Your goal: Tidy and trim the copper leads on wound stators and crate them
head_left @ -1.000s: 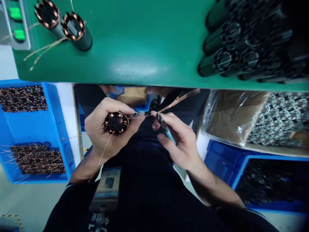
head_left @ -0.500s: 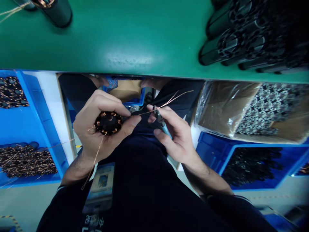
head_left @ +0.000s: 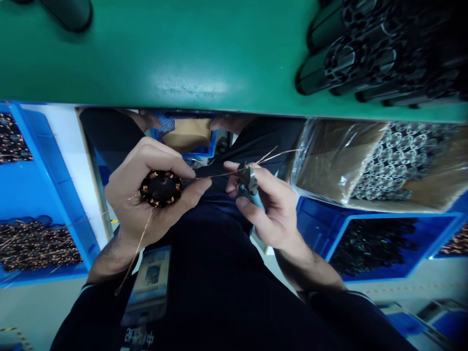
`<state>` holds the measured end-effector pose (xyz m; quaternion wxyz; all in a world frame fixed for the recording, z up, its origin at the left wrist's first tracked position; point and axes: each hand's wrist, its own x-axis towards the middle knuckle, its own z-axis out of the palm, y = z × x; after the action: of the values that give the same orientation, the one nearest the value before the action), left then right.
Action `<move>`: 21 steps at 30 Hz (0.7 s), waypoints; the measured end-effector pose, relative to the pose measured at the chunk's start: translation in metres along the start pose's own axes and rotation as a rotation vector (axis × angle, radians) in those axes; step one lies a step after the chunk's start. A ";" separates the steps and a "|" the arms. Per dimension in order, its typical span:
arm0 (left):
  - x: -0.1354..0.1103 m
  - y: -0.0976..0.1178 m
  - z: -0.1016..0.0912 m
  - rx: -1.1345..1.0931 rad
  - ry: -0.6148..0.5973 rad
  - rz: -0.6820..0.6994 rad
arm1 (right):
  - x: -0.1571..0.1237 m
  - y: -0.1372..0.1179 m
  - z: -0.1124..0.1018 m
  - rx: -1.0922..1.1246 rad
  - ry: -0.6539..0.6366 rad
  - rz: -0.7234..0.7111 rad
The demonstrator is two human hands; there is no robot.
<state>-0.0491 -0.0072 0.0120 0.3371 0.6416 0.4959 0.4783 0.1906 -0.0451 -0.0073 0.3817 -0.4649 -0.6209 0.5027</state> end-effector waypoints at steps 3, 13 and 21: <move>-0.001 0.001 -0.001 0.017 -0.011 -0.028 | -0.002 0.000 0.000 0.023 0.008 0.019; -0.007 -0.008 -0.003 -0.037 -0.022 -0.025 | -0.006 -0.001 0.001 -0.041 0.040 0.080; -0.053 -0.027 -0.039 -0.284 -0.096 -0.127 | -0.006 0.033 0.007 -0.149 0.030 0.220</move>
<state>-0.0970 -0.0521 -0.0149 0.4772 0.5771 0.4461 0.4901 0.1916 -0.0504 -0.0410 0.2979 -0.5648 -0.5960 0.4869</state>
